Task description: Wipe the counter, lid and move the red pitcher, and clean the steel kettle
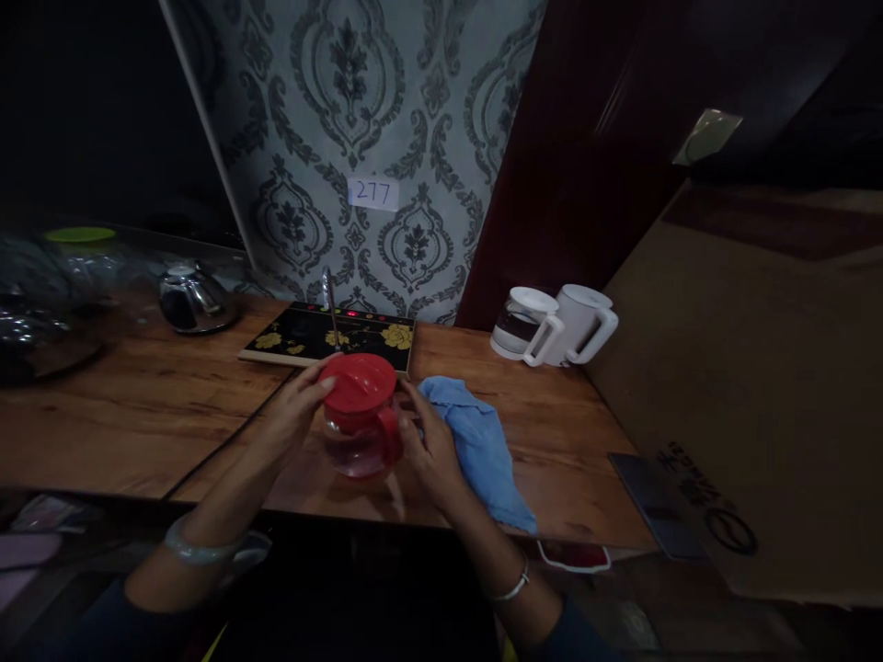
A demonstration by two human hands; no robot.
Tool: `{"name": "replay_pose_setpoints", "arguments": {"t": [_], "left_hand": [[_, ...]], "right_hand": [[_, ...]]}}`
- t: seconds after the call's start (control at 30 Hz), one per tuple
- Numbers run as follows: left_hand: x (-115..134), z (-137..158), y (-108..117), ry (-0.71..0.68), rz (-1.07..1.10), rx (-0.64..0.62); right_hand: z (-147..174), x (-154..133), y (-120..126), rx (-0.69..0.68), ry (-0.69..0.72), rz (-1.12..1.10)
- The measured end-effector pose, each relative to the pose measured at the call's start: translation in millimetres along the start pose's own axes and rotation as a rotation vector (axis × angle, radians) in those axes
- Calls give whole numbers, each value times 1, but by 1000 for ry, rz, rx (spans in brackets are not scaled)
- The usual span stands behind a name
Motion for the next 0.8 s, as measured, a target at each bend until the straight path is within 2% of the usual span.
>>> {"name": "replay_pose_setpoints", "arguments": {"t": [0.2, 0.3, 0.57, 0.8], "left_hand": [[-5, -4, 0, -26, 30, -32], [-7, -7, 1, -43, 36, -71], [-20, -1, 0, 97, 104, -132], [-32, -5, 1, 90, 169, -150]], "right_hand": [[28, 3, -8, 45, -6, -15], [28, 1, -12, 74, -22, 0], [26, 3, -24, 159, -66, -130], [28, 8, -28, 120, -145, -295]]}}
Point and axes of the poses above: each hand's wrist, its own z-axis away from the middle knuckle, its own y-axis out of the back of the hand, x = y × z, the point moved 3 cm from there along -z, towards the middle knuckle, and after that the axes turned 2 degrees about -x, right-handed, at the moved point
